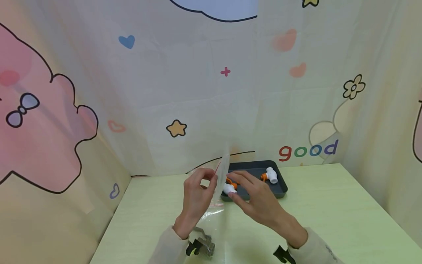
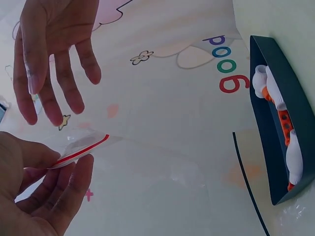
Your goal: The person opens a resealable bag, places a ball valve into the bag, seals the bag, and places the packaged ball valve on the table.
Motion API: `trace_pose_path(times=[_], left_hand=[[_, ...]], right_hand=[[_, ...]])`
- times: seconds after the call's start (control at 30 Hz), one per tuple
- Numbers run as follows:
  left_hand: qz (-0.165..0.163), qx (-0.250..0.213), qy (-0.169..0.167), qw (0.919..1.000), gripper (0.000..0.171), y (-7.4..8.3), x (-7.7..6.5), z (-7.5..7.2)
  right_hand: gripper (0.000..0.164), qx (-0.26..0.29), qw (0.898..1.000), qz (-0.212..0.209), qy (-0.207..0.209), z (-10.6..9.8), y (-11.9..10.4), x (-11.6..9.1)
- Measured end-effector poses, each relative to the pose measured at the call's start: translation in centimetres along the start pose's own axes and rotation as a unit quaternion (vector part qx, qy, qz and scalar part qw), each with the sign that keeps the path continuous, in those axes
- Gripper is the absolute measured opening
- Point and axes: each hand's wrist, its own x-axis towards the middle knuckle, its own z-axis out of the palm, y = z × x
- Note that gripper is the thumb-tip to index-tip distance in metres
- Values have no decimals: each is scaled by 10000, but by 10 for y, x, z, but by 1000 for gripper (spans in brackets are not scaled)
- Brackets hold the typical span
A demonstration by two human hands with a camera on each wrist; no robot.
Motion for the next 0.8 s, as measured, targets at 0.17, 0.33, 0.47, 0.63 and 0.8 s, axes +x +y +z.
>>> trace_pose_path(times=[0.17, 0.33, 0.47, 0.63, 0.8], left_hand=[[-84, -167, 29, 9998, 11, 11, -3, 5], [-174, -389, 32, 9991, 10, 16, -7, 12], [-230, -631, 1, 9977, 9, 20, -9, 16], [-248, -853, -13, 9960, 9, 23, -12, 21], [-224, -997, -56, 9948, 8, 25, -14, 23]], right_hand=[[51, 85, 9998, 145, 121, 1, -2, 0], [58, 109, 9993, 293, 209, 1, -3, 0], [67, 127, 9989, 297, 343, 3, -2, 0], [71, 144, 9983, 253, 508, 6, 0, 0], [65, 184, 9976, 309, 599, 7, 2, -1]])
